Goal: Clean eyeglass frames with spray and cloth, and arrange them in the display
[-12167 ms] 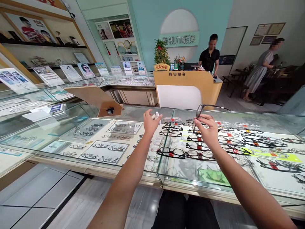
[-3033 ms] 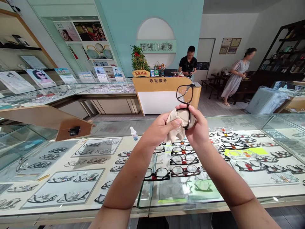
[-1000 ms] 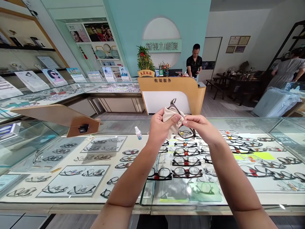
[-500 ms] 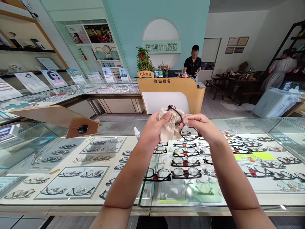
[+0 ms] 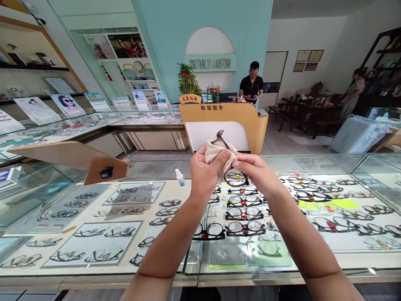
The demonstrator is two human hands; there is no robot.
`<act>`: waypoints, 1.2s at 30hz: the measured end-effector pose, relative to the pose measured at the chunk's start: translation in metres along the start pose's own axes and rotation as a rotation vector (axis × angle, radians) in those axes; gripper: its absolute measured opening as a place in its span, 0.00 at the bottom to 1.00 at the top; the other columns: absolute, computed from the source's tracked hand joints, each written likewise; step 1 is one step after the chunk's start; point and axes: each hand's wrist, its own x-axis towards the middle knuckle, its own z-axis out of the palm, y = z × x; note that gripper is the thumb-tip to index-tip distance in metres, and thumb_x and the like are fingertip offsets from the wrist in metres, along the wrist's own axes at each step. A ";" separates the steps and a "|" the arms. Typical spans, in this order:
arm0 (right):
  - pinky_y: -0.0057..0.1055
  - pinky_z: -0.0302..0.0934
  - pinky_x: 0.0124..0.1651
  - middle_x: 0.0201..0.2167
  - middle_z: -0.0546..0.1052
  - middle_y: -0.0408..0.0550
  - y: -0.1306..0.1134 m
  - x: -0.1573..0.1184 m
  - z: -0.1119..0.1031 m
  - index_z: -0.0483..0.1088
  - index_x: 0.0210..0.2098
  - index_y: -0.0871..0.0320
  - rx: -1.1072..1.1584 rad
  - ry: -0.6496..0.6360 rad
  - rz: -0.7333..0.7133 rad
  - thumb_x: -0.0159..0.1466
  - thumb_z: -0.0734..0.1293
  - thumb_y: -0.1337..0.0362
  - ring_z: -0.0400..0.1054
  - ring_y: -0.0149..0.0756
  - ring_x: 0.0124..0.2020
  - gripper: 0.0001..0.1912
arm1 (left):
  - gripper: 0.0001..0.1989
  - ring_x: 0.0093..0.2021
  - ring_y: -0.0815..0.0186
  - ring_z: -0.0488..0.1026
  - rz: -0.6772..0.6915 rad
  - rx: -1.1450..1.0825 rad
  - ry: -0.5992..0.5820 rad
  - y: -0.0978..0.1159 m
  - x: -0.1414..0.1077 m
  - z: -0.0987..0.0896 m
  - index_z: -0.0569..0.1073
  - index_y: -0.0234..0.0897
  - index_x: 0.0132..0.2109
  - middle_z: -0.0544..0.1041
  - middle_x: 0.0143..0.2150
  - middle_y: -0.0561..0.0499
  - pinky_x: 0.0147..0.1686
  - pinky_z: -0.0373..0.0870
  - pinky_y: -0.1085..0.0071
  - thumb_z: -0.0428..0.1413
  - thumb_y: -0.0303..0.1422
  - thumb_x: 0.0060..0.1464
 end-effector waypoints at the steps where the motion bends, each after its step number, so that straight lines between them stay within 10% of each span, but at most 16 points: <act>1: 0.39 0.66 0.55 0.37 0.81 0.45 -0.001 0.000 0.000 0.84 0.33 0.52 -0.032 -0.028 -0.007 0.68 0.76 0.50 0.72 0.40 0.42 0.14 | 0.22 0.30 0.70 0.79 0.018 0.018 0.016 -0.001 -0.001 0.000 0.83 0.36 0.43 0.87 0.41 0.47 0.30 0.75 0.75 0.79 0.46 0.50; 8: 0.40 0.66 0.61 0.41 0.85 0.45 -0.005 0.000 -0.008 0.88 0.35 0.50 -0.043 -0.068 -0.030 0.69 0.76 0.53 0.76 0.41 0.48 0.11 | 0.27 0.28 0.67 0.78 -0.004 0.059 -0.023 -0.003 0.004 -0.003 0.81 0.36 0.40 0.85 0.35 0.46 0.30 0.76 0.70 0.70 0.58 0.59; 15: 0.38 0.69 0.56 0.37 0.86 0.46 -0.002 0.000 -0.017 0.88 0.34 0.50 0.154 0.071 0.063 0.62 0.82 0.51 0.77 0.40 0.43 0.10 | 0.25 0.35 0.67 0.80 -0.129 0.012 -0.324 0.006 0.014 -0.015 0.83 0.37 0.54 0.86 0.43 0.45 0.37 0.80 0.71 0.77 0.44 0.56; 23: 0.39 0.68 0.58 0.41 0.85 0.47 -0.001 0.001 0.001 0.88 0.38 0.53 -0.014 -0.118 0.005 0.67 0.78 0.46 0.76 0.40 0.45 0.17 | 0.26 0.26 0.70 0.75 0.041 0.087 0.051 -0.007 0.005 -0.005 0.81 0.35 0.38 0.83 0.31 0.50 0.28 0.73 0.75 0.72 0.56 0.57; 36: 0.35 0.73 0.53 0.40 0.87 0.49 -0.022 -0.007 -0.028 0.87 0.36 0.53 0.131 0.052 -0.004 0.68 0.77 0.50 0.80 0.40 0.47 0.13 | 0.23 0.43 0.61 0.86 -0.014 -0.087 0.182 0.012 0.038 -0.031 0.84 0.38 0.49 0.89 0.49 0.43 0.39 0.83 0.70 0.72 0.52 0.59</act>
